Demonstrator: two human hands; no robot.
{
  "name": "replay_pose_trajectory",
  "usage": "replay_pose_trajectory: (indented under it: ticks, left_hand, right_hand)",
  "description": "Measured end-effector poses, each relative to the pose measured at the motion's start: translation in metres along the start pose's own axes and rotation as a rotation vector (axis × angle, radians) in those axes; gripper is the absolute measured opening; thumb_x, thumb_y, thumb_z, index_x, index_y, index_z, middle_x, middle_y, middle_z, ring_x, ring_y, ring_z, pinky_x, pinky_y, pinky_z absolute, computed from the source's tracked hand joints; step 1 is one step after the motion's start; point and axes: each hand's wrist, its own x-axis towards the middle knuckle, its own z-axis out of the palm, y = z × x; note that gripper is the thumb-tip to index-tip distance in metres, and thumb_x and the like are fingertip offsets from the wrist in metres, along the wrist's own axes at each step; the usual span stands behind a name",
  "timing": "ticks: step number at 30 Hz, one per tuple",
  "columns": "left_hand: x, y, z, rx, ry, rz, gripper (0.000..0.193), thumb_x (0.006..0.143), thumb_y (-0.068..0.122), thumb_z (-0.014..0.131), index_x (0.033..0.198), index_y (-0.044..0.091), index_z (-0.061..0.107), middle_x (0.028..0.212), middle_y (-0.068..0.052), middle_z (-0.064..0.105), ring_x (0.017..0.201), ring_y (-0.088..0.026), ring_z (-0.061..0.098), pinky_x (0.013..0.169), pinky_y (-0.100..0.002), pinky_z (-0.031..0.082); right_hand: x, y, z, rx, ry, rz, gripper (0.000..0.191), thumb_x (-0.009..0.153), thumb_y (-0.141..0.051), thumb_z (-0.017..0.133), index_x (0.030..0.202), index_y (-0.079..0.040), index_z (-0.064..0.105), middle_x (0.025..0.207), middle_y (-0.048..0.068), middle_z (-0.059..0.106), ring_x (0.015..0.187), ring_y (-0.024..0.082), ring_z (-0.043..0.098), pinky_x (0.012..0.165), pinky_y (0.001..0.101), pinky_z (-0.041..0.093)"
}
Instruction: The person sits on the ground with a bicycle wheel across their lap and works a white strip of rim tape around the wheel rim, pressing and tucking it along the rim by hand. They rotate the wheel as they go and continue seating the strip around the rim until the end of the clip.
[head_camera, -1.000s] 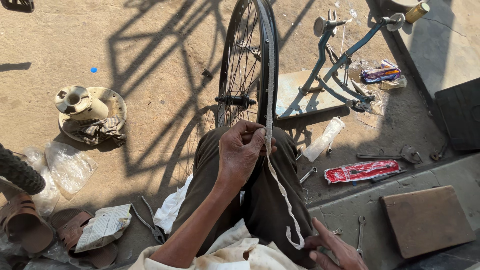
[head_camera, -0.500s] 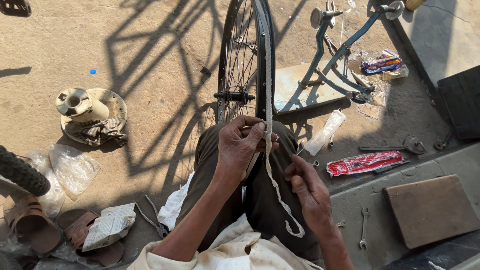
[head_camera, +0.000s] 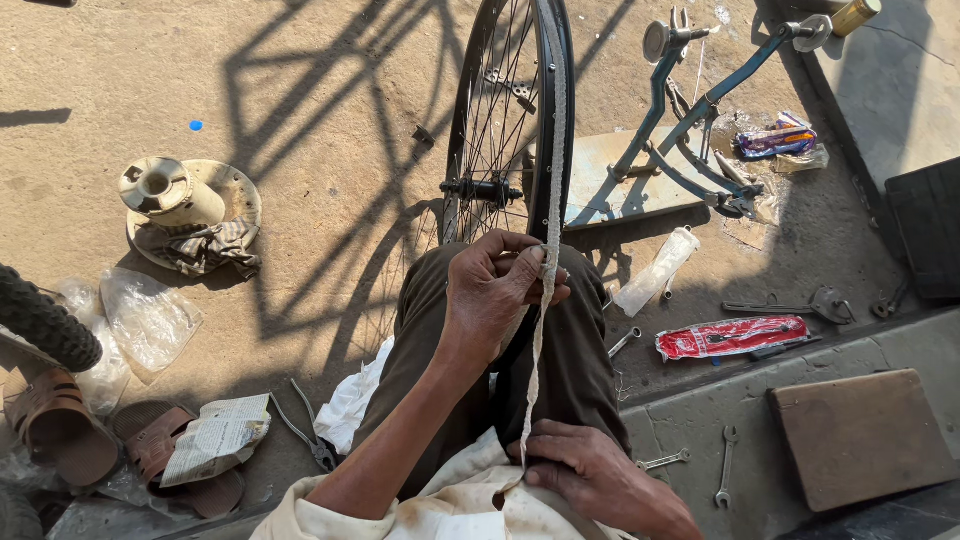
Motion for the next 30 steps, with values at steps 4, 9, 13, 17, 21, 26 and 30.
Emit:
replay_pose_trajectory:
  ticks: [4,9,13,17,21,26,30]
  left_hand:
    - [0.000,-0.003,0.001,0.022,-0.018,0.039,0.017,0.102,0.007,0.060,0.109,-0.008,0.062,0.091,-0.020,0.076,0.082,-0.023,0.079,0.073,-0.036,0.070]
    - [0.000,-0.006,0.001,0.038,0.000,0.061,0.017,0.103,0.007,0.059,0.109,-0.008,0.063,0.093,-0.019,0.077,0.084,-0.022,0.079,0.074,-0.034,0.069]
    - [-0.002,-0.009,0.002,0.037,-0.016,0.087,0.017,0.104,0.008,0.058,0.110,-0.007,0.063,0.094,-0.018,0.077,0.083,-0.021,0.079,0.074,-0.032,0.068]
    - [-0.003,-0.016,0.005,0.088,-0.010,0.118,0.016,0.104,0.008,0.058,0.111,-0.005,0.065,0.097,-0.016,0.078,0.084,-0.019,0.078,0.075,-0.032,0.068]
    - [-0.005,-0.020,0.010,0.132,-0.017,0.200,0.015,0.105,0.008,0.060,0.112,-0.004,0.065,0.094,-0.015,0.076,0.085,-0.019,0.079,0.075,-0.032,0.069]
    - [-0.010,-0.014,0.014,0.189,0.002,0.207,0.016,0.104,0.009,0.060,0.113,-0.003,0.065,0.096,-0.013,0.078,0.087,-0.017,0.079,0.076,-0.030,0.069]
    - [-0.014,-0.006,0.015,0.233,0.010,0.231,0.016,0.104,0.008,0.060,0.114,-0.003,0.065,0.095,-0.012,0.078,0.087,-0.016,0.079,0.077,-0.029,0.069]
  right_hand:
    - [-0.006,-0.001,0.004,0.172,-0.098,0.083,0.015,0.090,-0.008,0.074,0.099,0.004,0.076,0.091,0.010,0.074,0.081,0.019,0.072,0.071,0.0332,0.058]
    - [-0.018,-0.007,-0.015,0.465,0.197,-0.083,0.012,0.088,-0.003,0.079,0.094,0.009,0.078,0.080,0.016,0.072,0.060,0.016,0.065,0.049,0.0273,0.050]
    - [-0.018,-0.030,-0.046,0.778,0.594,-0.518,0.018,0.093,0.001,0.075,0.107,0.012,0.074,0.086,0.025,0.072,0.061,0.021,0.067,0.041,0.0235,0.051]
    - [0.029,-0.051,-0.096,0.677,0.788,-0.745,0.016,0.099,0.009,0.070,0.115,0.009,0.072,0.097,0.024,0.073,0.081,0.026,0.076,0.058,0.0355,0.065]
    - [0.090,-0.056,-0.136,0.307,1.078,-0.417,0.007,0.099,0.008,0.071,0.106,0.007,0.072,0.096,0.013,0.071,0.080,0.021,0.076,0.069,0.0340,0.067]
    - [0.111,-0.047,-0.133,0.201,0.918,-0.353,0.013,0.095,0.004,0.075,0.108,0.004,0.075,0.100,0.011,0.074,0.086,0.018,0.076,0.075,0.0301,0.068]
    - [0.109,-0.039,-0.126,0.383,0.836,-0.239,0.018,0.092,0.002,0.077,0.110,0.003,0.075,0.096,0.011,0.077,0.083,0.017,0.077,0.070,0.0254,0.063]
